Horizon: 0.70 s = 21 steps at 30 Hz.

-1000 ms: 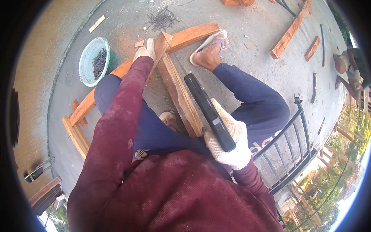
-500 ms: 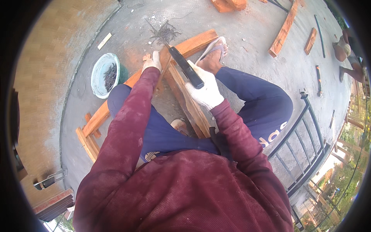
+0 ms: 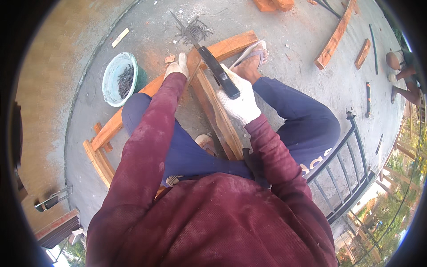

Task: The person gathers nails from a bucket and places them on the floor. They then pick up a wooden plank, position it on a frame, and use a hand saw to cut the plank. The person continues to saw through the wood while seated on the floor.

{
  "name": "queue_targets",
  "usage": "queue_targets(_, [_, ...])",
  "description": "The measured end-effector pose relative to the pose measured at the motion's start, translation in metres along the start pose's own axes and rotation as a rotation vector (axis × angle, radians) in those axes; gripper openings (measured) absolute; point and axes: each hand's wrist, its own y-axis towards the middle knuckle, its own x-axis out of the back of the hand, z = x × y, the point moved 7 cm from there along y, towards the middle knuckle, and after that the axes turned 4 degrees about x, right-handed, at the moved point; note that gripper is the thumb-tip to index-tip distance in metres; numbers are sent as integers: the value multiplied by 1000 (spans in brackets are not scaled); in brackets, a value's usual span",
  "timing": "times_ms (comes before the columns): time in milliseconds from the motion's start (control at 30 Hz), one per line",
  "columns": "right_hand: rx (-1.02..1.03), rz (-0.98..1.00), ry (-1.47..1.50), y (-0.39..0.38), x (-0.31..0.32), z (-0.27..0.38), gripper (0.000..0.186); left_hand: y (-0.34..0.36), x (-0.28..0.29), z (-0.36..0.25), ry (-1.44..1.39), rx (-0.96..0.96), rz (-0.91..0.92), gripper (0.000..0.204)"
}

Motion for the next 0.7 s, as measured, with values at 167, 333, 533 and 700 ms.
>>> queue_targets(167, [-254,0,-134,-127,37,75,55,0,-1,11,-12,70,26,83])
queue_targets(333, [-130,-2,-192,-87,25,65,55,-3,6,22,-9,70,-4,82])
queue_targets(533, [24,41,-97,4,-6,-6,52,13,-11,10,-13,22,-7,84])
queue_targets(700, [-309,43,-191,-130,50,80,60,0,-3,12,-7,67,16,82])
